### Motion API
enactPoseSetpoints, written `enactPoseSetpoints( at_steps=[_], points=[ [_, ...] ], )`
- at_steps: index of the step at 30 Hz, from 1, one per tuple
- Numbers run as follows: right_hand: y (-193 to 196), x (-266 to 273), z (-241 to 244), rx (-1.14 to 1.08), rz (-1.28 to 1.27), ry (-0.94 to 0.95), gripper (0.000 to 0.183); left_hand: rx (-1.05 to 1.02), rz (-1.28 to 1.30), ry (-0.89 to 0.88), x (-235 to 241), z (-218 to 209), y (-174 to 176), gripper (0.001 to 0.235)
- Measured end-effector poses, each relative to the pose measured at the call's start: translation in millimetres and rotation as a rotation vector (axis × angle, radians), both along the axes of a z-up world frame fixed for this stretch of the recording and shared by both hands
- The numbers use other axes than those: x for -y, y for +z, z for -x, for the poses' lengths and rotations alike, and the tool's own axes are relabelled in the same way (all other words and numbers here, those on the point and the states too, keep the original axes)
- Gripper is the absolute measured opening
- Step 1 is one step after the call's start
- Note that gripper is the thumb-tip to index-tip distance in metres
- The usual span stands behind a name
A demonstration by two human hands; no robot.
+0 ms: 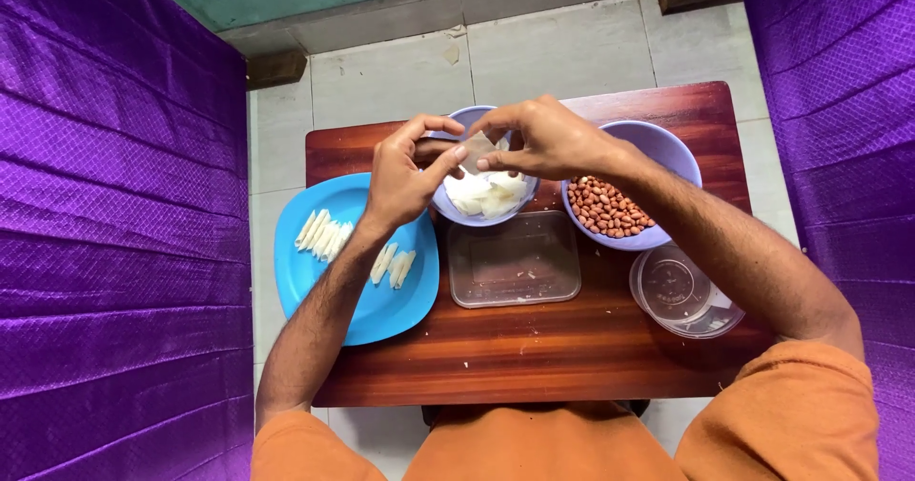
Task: The person places peanuts onto a thin white sheet, rolls it into a cylinder, and places it on a blue plate. This process is repeated multiple times using ingredients from bowls on the table.
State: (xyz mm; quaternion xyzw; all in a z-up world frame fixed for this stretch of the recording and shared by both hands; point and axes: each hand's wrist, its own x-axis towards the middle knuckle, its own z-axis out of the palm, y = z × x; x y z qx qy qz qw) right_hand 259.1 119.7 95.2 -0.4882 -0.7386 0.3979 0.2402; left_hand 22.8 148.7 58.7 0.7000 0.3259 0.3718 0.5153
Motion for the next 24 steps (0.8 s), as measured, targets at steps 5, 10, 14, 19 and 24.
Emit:
enactPoseSetpoints(
  at_steps=[5,10,14,19,24],
  points=[
    [-17,9,1,-0.073,-0.166,-0.105,0.007,0.027,-0.203,0.087,14,-4,10,0.028],
    [-1,46,5,-0.181,-0.245,-0.146,0.012,-0.026,-0.666,0.262,37,-9,24,0.026],
    [-3,78,5,-0.496,-0.120,-0.120,0.031,0.073,-1.223,0.307,54,-12,24,0.015],
    [-5,112,2,-0.646,-0.077,-0.122,0.035,0.012,-1.373,0.203,77,-5,15,0.018],
    [-10,138,12,-0.701,-0.155,-0.321,0.021,0.113,-1.331,0.129,103,-13,5,0.017]
  ],
)
